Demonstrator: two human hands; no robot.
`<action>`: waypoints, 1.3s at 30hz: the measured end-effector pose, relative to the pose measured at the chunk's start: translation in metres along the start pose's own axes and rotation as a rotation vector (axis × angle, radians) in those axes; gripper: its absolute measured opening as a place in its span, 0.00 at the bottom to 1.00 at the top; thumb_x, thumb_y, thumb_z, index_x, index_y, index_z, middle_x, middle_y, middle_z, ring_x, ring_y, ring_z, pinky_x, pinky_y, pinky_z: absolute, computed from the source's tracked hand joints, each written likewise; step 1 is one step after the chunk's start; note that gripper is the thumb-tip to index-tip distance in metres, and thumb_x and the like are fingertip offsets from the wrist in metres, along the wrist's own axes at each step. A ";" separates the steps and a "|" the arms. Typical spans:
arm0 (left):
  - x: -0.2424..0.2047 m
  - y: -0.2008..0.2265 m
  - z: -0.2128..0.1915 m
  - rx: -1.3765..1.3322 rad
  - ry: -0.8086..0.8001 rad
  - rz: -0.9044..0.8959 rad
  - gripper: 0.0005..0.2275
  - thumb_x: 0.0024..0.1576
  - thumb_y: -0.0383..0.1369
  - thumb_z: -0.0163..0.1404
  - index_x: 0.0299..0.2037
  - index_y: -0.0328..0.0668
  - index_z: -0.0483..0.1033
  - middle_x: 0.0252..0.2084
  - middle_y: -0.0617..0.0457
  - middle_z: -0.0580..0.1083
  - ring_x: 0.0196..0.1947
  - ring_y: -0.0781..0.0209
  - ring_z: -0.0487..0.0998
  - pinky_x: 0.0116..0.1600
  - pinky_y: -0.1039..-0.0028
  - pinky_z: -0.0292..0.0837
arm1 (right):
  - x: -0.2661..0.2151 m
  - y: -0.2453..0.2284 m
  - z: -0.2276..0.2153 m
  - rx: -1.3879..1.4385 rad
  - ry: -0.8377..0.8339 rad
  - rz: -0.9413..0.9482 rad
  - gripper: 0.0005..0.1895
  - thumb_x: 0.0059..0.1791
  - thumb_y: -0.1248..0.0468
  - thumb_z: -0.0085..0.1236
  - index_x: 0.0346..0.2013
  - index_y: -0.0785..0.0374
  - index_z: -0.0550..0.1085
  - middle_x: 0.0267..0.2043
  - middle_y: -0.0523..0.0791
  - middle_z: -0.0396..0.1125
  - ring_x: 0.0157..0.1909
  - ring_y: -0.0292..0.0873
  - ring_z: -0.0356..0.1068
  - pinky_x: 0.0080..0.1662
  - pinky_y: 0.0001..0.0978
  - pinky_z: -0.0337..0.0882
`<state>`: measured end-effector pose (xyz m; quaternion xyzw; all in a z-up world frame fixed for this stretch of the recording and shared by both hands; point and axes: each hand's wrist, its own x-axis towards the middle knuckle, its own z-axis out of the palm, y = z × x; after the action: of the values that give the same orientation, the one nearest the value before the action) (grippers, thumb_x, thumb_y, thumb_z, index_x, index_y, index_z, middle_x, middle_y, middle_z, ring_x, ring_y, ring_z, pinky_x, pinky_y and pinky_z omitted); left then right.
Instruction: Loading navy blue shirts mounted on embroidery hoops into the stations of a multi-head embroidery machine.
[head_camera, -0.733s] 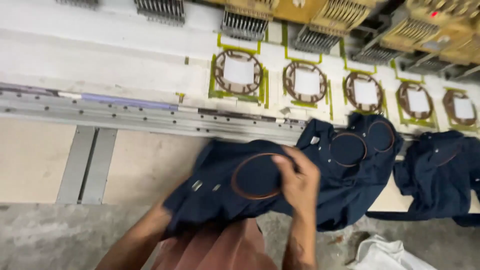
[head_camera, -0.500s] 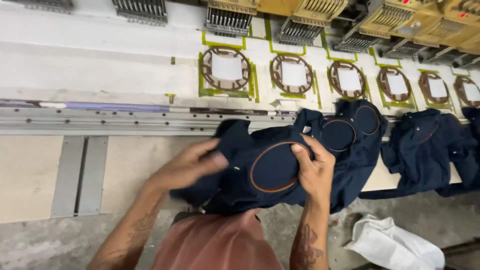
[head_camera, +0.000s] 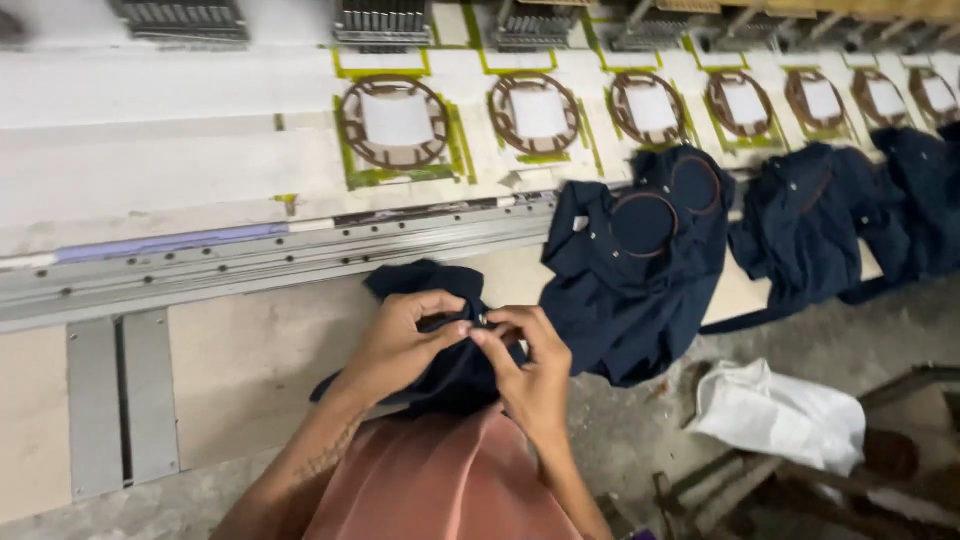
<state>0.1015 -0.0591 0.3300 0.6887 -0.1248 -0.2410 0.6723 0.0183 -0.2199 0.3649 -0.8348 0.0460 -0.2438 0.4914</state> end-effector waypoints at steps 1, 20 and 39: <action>-0.001 -0.003 0.004 0.042 0.029 0.020 0.16 0.53 0.33 0.65 0.49 0.34 0.83 0.45 0.43 0.83 0.55 0.50 0.82 0.60 0.61 0.73 | 0.000 -0.002 0.004 -0.057 0.039 -0.020 0.05 0.45 0.68 0.70 0.35 0.61 0.81 0.31 0.44 0.74 0.30 0.42 0.74 0.36 0.32 0.74; -0.019 -0.016 0.016 -0.147 -0.031 0.208 0.05 0.54 0.32 0.60 0.35 0.40 0.85 0.32 0.48 0.83 0.41 0.65 0.79 0.48 0.68 0.75 | 0.022 0.041 0.029 0.203 -0.033 0.221 0.12 0.59 0.61 0.47 0.33 0.61 0.71 0.25 0.42 0.59 0.31 0.40 0.57 0.38 0.35 0.65; -0.009 -0.019 0.050 0.040 0.174 -0.228 0.10 0.57 0.38 0.60 0.28 0.43 0.85 0.20 0.53 0.78 0.24 0.70 0.73 0.31 0.75 0.71 | -0.009 0.048 -0.005 0.169 -0.010 0.283 0.07 0.52 0.67 0.62 0.28 0.63 0.78 0.17 0.43 0.62 0.21 0.32 0.53 0.26 0.26 0.57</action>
<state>0.0655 -0.0967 0.3138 0.7299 0.0080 -0.2527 0.6351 0.0162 -0.2461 0.3236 -0.7769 0.1400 -0.1712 0.5895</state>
